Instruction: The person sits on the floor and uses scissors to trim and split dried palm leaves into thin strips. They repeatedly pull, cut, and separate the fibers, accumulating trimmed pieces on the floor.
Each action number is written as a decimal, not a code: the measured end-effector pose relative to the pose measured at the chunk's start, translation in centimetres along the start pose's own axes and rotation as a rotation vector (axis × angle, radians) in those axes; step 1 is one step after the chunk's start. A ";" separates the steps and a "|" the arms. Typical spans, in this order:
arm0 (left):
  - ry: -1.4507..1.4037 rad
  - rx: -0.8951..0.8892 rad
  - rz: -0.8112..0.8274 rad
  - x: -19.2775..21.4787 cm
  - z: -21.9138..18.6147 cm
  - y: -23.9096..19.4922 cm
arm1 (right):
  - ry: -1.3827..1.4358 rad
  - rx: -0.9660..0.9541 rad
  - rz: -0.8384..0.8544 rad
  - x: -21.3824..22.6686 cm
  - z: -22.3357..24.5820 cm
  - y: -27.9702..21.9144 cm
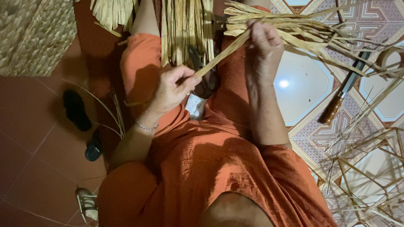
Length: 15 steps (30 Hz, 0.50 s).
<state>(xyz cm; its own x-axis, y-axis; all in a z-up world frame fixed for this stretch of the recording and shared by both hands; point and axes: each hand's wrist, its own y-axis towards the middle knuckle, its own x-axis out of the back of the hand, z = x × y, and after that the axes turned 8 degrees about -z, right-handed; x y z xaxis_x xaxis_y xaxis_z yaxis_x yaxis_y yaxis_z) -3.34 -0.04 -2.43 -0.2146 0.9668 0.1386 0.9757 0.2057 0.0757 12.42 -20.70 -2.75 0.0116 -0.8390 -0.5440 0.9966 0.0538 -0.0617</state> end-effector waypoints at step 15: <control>0.358 -0.409 -0.096 0.1 -0.7 1.1 | -0.192 -0.076 0.328 -2.6 -1.3 -1.8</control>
<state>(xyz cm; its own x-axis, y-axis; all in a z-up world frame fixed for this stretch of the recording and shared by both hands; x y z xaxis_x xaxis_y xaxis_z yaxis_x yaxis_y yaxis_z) -2.31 0.20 -1.65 -0.3727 0.8204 0.4337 0.8695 0.1455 0.4720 10.51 -17.91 -2.35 0.3508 -0.8561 -0.3795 0.9287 0.3701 0.0236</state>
